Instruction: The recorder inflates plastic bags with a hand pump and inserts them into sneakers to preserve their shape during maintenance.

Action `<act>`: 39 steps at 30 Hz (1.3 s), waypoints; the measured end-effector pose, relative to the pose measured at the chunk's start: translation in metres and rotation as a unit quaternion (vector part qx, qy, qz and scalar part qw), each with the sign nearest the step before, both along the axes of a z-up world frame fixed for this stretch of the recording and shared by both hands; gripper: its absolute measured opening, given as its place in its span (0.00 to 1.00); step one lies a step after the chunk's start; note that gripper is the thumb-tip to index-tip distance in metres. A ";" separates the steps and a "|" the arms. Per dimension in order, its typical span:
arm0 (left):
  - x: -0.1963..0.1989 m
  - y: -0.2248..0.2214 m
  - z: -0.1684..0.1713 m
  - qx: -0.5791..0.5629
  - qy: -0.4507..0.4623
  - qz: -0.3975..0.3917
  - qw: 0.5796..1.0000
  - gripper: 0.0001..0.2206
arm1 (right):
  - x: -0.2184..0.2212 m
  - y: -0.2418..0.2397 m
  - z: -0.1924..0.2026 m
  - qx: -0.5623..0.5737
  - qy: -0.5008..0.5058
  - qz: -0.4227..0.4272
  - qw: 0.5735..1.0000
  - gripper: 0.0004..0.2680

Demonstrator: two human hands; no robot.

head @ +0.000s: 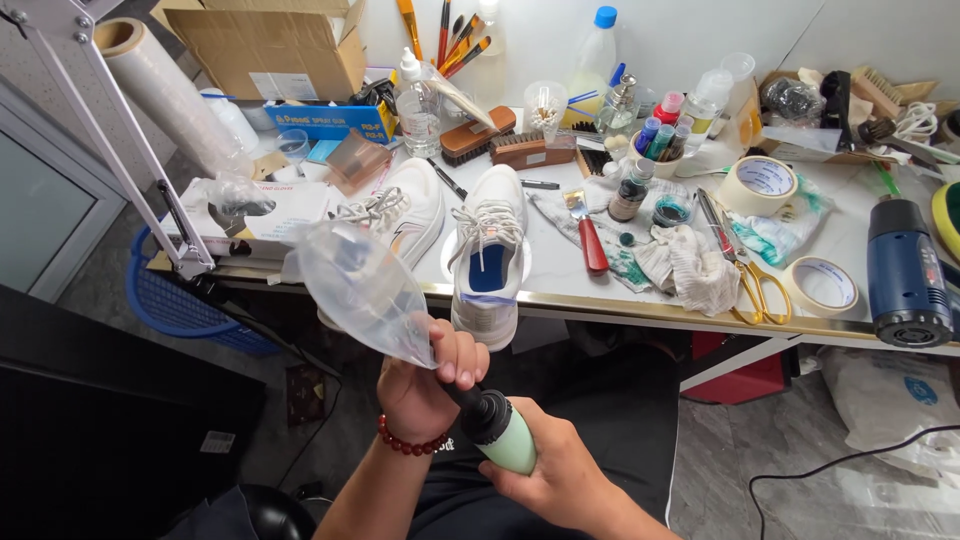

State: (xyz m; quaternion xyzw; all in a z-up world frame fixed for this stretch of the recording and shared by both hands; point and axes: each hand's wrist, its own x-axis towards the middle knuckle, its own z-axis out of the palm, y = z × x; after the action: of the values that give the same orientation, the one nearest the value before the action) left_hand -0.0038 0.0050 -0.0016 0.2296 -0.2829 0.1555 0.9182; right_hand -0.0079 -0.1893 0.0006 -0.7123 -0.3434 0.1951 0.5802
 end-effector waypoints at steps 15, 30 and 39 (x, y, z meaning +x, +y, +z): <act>0.010 0.045 -0.011 -0.058 0.075 0.117 0.989 0.07 | -0.005 -0.015 -0.027 -0.101 0.010 0.002 0.995 0.21; -0.013 0.030 -0.043 0.152 0.238 0.404 0.870 0.02 | 0.024 -0.110 -0.075 0.054 0.031 -0.193 0.979 0.20; -0.015 0.008 -0.070 0.242 0.242 0.347 0.873 0.03 | 0.191 -0.243 -0.020 0.115 -0.223 -0.480 0.841 0.22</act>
State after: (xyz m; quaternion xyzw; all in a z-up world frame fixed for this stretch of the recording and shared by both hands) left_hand -0.0193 0.0131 -0.0712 0.5590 0.0177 0.3304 0.7603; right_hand 0.1832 -0.4328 -0.0194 -0.7405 -0.0987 -0.3126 0.5867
